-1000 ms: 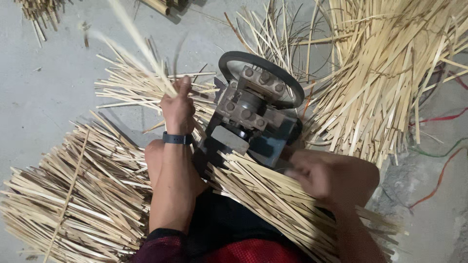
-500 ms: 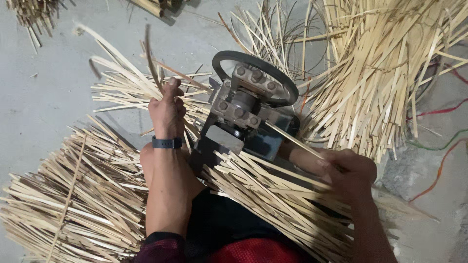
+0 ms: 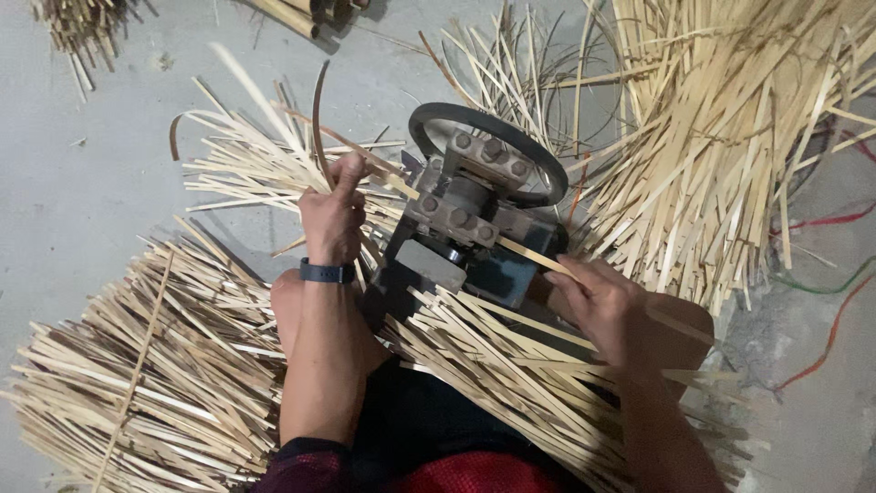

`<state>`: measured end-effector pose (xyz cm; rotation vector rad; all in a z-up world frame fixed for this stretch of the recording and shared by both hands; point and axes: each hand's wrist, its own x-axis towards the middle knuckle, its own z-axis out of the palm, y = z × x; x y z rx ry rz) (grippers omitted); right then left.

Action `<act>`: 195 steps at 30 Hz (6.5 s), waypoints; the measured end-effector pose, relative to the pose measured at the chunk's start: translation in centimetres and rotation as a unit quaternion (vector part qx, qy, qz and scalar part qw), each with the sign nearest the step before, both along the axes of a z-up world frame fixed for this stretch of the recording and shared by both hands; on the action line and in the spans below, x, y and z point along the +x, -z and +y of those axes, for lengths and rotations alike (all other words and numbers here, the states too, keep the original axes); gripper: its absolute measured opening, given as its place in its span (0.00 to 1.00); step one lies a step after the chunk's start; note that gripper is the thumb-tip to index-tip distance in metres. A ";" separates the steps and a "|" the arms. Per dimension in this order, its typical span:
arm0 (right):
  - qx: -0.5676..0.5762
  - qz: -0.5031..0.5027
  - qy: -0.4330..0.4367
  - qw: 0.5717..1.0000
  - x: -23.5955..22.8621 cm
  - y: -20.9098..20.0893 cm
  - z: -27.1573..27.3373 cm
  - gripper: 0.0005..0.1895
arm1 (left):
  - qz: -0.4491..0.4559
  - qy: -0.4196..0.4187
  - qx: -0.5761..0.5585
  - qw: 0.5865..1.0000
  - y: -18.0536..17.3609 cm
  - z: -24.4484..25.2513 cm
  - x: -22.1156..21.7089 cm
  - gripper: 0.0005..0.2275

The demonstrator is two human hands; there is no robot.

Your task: The person uses a mechanical shaving tool to thin down bamboo strips, feeding them through the rollers and collecting them into bundles.

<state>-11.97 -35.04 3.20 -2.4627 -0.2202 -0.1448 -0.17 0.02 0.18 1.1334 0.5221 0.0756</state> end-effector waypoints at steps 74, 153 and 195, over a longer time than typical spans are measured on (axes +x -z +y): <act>-0.080 0.078 0.002 0.994 -0.4 1.4 -2.0 0.16 | 0.019 -0.009 0.052 0.998 0.8 1.0 0.7 0.18; -0.285 0.087 0.037 0.954 -1.6 0.8 -5.5 0.14 | -0.045 0.019 -0.069 0.996 -4.6 5.0 0.2 0.17; 0.038 0.146 0.040 0.988 -4.5 4.5 -9.7 0.10 | -0.017 -0.001 -0.032 0.999 -0.4 0.6 0.6 0.17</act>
